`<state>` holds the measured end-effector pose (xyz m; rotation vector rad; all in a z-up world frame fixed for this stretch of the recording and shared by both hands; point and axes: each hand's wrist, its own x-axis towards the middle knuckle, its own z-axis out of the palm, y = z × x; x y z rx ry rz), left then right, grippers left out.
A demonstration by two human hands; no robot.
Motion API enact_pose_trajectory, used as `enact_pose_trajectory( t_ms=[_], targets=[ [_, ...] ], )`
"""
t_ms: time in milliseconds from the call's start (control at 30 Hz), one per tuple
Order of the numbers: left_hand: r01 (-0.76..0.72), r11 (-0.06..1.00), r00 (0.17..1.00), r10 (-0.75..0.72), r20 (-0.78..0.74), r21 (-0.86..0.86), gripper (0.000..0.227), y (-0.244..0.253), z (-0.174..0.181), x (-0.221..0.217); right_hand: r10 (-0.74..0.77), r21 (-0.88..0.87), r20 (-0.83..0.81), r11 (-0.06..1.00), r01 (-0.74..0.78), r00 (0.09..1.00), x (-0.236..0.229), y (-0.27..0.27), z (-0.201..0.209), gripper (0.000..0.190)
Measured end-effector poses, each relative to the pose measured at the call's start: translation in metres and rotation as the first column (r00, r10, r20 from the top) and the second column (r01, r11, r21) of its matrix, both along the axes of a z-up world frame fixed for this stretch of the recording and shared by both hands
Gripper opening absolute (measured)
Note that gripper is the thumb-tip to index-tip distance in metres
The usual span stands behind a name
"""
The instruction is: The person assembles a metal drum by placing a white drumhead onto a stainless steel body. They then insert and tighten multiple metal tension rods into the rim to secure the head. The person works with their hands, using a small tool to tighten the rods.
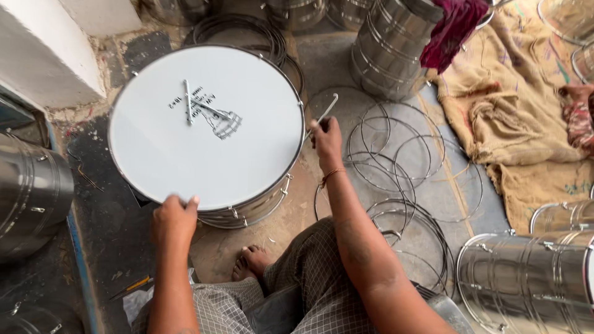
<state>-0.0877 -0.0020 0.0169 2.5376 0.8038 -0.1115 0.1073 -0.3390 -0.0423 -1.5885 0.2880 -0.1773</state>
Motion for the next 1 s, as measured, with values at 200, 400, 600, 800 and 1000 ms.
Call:
enact_pose_trajectory(
  t_ms=[200, 400, 600, 800, 1000],
  targets=[
    [0.421, 0.903, 0.883, -0.388, 0.266, -0.082, 0.027, -0.087, -0.019, 0.041, 0.258, 0.106, 0.024, 0.960, -0.259, 0.966, 0.014, -0.020, 0.042, 0.021],
    [0.630, 0.740, 0.635, -0.665, 0.393, 0.235, 0.039, -0.118, -0.037, 0.053, 0.430, -0.372, -0.118, 0.817, -0.441, 0.895, 0.014, -0.048, 0.045, 0.021],
    [0.612, 0.735, 0.643, -0.677, 0.358, 0.292, 0.038, -0.120, -0.046, 0.054, 0.477, -0.634, -0.162, 0.621, -0.461, 0.864, -0.058, -0.038, -0.023, 0.026],
    [0.613, 0.726, 0.633, -0.688, 0.356, 0.311, 0.039, -0.121, -0.049, 0.053, 0.538, -0.657, 0.060, 0.656, -0.372, 0.841, -0.069, -0.019, -0.052, 0.020],
    [0.605, 0.728, 0.626, -0.686, 0.371, 0.324, 0.041, -0.122, -0.048, 0.052, 0.583, -0.752, 0.048, 0.556, -0.355, 0.811, -0.072, -0.016, -0.056, 0.021]
  ],
)
